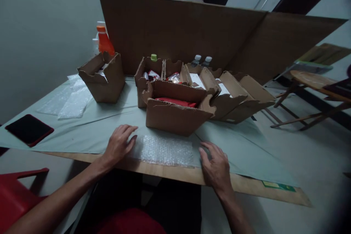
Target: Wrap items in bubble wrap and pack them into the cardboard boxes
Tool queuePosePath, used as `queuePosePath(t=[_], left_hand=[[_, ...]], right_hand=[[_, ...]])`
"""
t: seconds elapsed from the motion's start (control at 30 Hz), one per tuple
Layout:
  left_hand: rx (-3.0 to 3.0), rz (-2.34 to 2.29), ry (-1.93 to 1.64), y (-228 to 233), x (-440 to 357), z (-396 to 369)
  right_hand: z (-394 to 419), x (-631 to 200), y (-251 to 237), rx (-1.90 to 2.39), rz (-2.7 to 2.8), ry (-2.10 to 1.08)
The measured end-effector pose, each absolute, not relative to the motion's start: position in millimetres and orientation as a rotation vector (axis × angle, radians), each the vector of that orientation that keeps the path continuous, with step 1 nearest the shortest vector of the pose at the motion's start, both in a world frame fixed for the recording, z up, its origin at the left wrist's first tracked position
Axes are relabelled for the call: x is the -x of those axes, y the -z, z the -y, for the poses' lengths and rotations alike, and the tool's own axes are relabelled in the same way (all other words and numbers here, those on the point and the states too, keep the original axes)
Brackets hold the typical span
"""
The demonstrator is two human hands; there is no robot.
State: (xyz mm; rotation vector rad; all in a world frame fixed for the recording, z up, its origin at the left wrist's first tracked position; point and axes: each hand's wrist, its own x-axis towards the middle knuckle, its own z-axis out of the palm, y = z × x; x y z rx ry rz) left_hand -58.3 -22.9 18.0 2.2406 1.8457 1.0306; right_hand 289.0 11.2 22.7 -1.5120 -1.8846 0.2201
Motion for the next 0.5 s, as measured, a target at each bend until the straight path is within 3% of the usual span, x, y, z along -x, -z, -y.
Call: queuePosePath(t=[0.23,0.37,0.5], left_hand=[[-2.475,-1.65,-0.642,0,9,20],[-2.4,-1.524,-0.698,6,16,26],[-2.343,-1.448,-0.748,6,23,26]], right_hand=[[9,-174,-5,1.073,2.428,-0.141],[11,-226,22,1.289,2.4,-0.001],[2,-311,15,1.564,2.189,0.155]])
